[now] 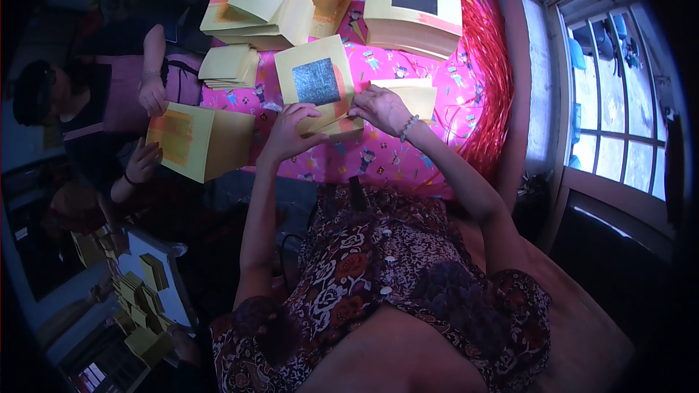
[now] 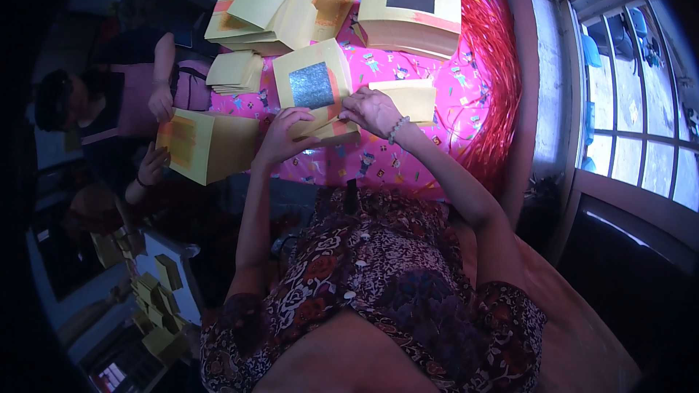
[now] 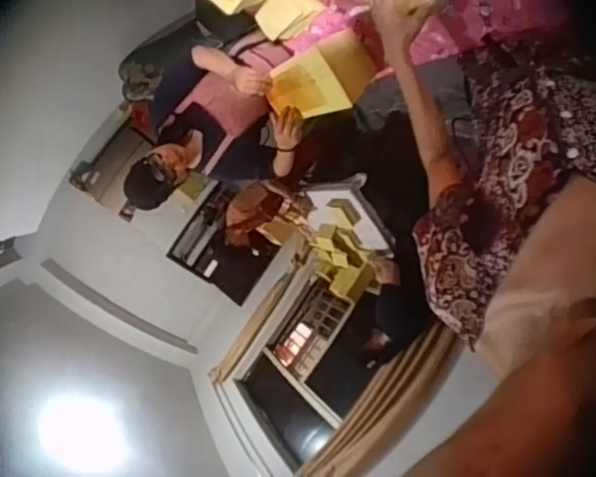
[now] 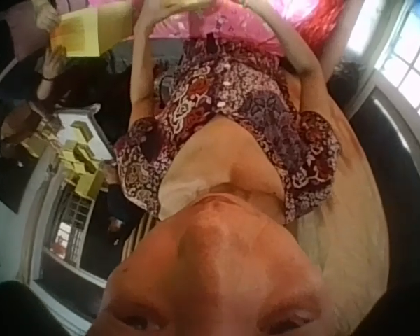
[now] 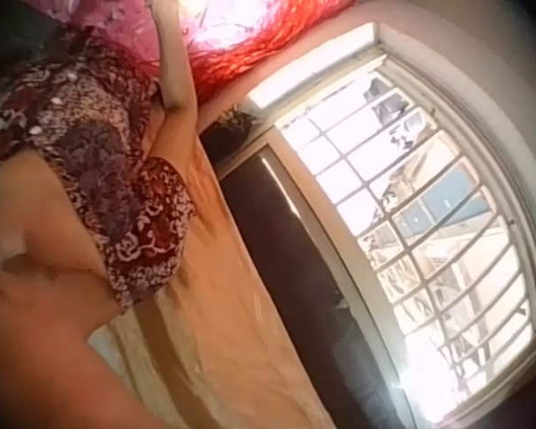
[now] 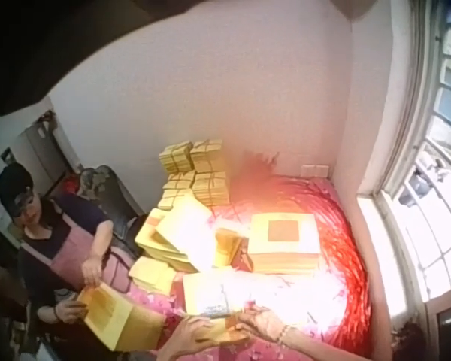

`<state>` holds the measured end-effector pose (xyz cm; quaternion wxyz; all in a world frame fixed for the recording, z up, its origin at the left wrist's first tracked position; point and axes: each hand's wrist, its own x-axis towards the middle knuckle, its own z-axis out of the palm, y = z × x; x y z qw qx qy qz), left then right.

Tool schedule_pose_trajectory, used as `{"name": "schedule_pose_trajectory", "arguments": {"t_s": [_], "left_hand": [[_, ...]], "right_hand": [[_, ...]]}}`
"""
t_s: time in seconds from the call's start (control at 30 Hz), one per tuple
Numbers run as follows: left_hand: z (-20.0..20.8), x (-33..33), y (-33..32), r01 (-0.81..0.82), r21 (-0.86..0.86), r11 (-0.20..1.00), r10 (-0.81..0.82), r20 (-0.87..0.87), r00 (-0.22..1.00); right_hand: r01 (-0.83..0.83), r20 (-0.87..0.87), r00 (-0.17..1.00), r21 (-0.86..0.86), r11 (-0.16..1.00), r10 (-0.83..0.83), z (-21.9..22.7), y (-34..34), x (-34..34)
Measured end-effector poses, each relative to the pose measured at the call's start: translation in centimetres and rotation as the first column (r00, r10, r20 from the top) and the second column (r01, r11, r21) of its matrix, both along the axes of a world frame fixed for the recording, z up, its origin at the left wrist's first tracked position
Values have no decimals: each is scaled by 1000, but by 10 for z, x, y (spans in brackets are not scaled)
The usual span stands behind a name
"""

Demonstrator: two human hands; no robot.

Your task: Fold and stack joss paper sheets into bundles and secure them with rubber bands.

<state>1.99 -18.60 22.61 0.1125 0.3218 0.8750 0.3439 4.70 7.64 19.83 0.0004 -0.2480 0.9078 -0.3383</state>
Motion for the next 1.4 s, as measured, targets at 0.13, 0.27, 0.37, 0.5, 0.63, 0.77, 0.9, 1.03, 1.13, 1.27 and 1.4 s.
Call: {"name": "schedule_pose_trajectory", "arguments": {"t_s": [0.13, 0.27, 0.37, 0.5, 0.63, 0.77, 0.9, 1.03, 1.13, 1.27, 1.4], "left_hand": [[-6, -20, -30, -31, 28, 999, 30, 17, 999], [-29, -37, -38, -167, 170, 971, 165, 21, 986], [-44, -42, -41, -292, 176, 940, 285, 66, 956], [-49, -54, -38, -444, 157, 882, 423, 149, 894], [-42, -63, -23, -481, 176, 859, 476, 71, 877], [-36, -65, -13, -583, -20, 812, 576, 191, 795], [-58, -64, -13, -634, 200, 747, 617, 148, 773], [-58, -67, -7, -646, 181, 741, 629, 148, 763], [-58, -67, -5, -657, 206, 725, 633, 179, 754], [-59, -68, -6, -677, 89, 731, 656, 184, 732], [-63, -69, -5, -650, 164, 742, 639, 118, 760]], "right_hand": [[78, 115, 992, -157, 985, -60, 15, 0, -8], [118, 225, 973, -292, 949, -52, 20, -1, -19], [107, 270, 963, -384, 917, 1, 21, -1, -28], [91, 158, 986, -290, 953, -46, 13, -6, -41], [299, 216, 946, -283, 911, -243, -8, -22, -57], [537, 347, 831, -295, 790, -435, -19, -36, -62], [634, 391, 761, -285, 719, -517, -19, -45, -64], [690, 409, 707, -221, 689, -576, -20, -46, -65], [712, 428, 680, -191, 676, -596, -16, -47, -67], [722, 470, 665, -204, 661, -580, -17, -46, -69], [720, 467, 660, -168, 674, -589, -14, -46, -71]]}}
